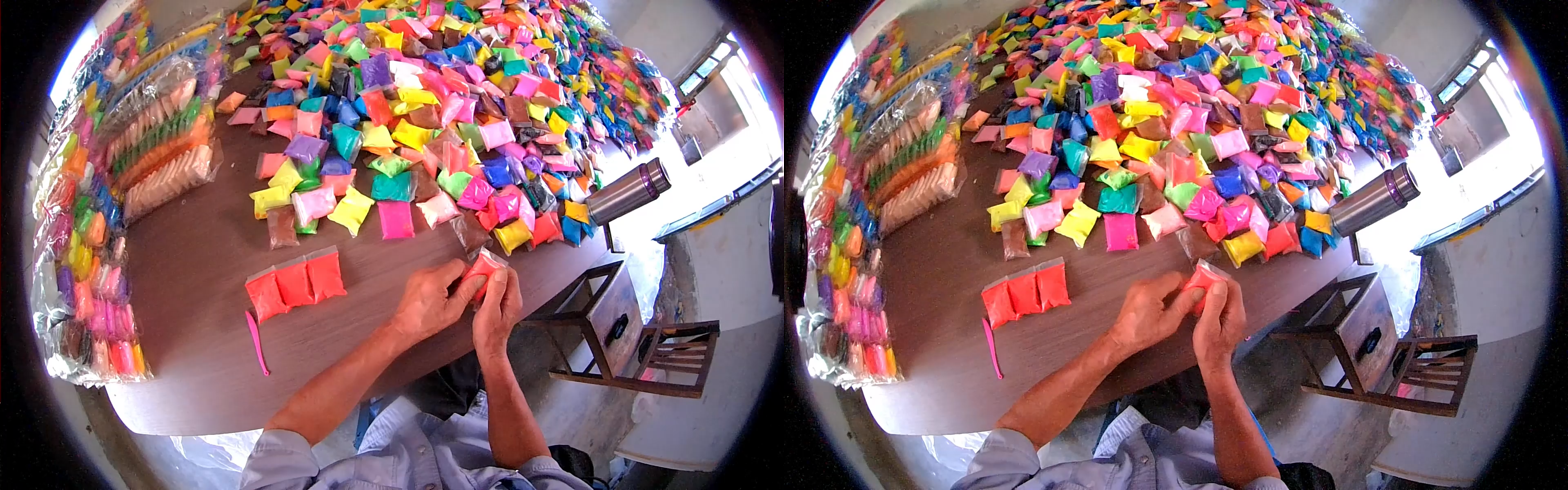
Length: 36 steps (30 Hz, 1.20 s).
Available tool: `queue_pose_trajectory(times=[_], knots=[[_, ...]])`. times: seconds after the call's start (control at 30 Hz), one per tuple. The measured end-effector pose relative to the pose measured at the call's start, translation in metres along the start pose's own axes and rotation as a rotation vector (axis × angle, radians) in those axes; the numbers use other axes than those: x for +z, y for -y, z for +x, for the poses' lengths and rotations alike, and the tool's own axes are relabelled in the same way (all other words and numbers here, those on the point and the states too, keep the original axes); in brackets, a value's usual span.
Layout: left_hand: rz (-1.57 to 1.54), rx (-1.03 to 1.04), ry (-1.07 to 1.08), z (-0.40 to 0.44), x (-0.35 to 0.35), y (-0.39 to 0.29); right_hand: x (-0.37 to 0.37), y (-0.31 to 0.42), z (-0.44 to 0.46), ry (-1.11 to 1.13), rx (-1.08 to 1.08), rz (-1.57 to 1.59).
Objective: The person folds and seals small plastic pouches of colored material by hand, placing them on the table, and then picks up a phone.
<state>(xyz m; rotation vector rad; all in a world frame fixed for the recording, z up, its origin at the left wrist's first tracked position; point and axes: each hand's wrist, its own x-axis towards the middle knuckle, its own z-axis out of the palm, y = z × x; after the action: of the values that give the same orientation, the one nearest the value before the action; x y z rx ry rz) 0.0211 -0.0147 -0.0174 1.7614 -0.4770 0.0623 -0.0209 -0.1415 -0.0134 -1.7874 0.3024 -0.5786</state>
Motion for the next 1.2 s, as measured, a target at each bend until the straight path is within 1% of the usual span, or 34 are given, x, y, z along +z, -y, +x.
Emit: queue_pose_trajectory(times=[0.07,0.13,0.17,0.2,0.23,0.27,0.37,0.43,0.63,0.83,0.9,0.97,1.1,1.17,1.2], knots=[[0.061,0.024,-0.007,0.000,-0.001,0.000,0.003,0.004,0.001,0.008,-0.026,-0.010],[0.018,0.023,-0.016,0.000,0.001,-0.003,0.003,0.004,0.001,-0.025,-0.108,-0.047],[-0.026,0.020,-0.025,0.001,0.002,-0.005,0.001,0.001,0.001,-0.027,-0.108,-0.048],[-0.027,0.021,-0.024,0.001,0.002,-0.007,-0.002,-0.005,0.000,-0.026,-0.056,-0.027],[-0.057,-0.008,-0.012,0.001,0.002,-0.009,-0.003,-0.009,0.000,-0.025,-0.003,-0.007],[-0.086,-0.037,0.000,0.001,0.001,-0.012,-0.004,-0.010,0.000,-0.025,-0.003,-0.007],[-0.059,-0.024,0.023,0.001,-0.003,-0.017,-0.003,-0.011,-0.001,-0.072,-0.026,-0.008],[-0.034,-0.009,0.013,0.001,0.001,-0.010,-0.005,-0.015,-0.001,-0.080,0.062,0.092],[0.022,-0.001,0.005,0.001,0.001,-0.003,0.001,-0.002,0.000,-0.032,-0.050,0.004],[0.025,0.038,-0.008,0.001,0.003,-0.001,-0.005,-0.008,0.000,-0.016,0.039,-0.002],[0.024,0.034,-0.001,0.001,0.003,-0.002,-0.006,-0.017,0.001,-0.037,0.034,0.000],[0.006,-0.048,0.039,0.001,0.000,-0.007,-0.006,-0.021,0.000,-0.058,0.028,0.002],[0.008,-0.064,0.051,0.002,-0.001,-0.010,-0.006,-0.021,-0.001,-0.057,0.048,0.042],[-0.026,-0.051,0.003,0.001,0.000,-0.010,-0.003,-0.018,-0.001,-0.051,0.052,0.057],[-0.026,-0.051,0.002,0.001,0.000,-0.008,-0.002,-0.010,0.000,-0.049,-0.013,0.035]])
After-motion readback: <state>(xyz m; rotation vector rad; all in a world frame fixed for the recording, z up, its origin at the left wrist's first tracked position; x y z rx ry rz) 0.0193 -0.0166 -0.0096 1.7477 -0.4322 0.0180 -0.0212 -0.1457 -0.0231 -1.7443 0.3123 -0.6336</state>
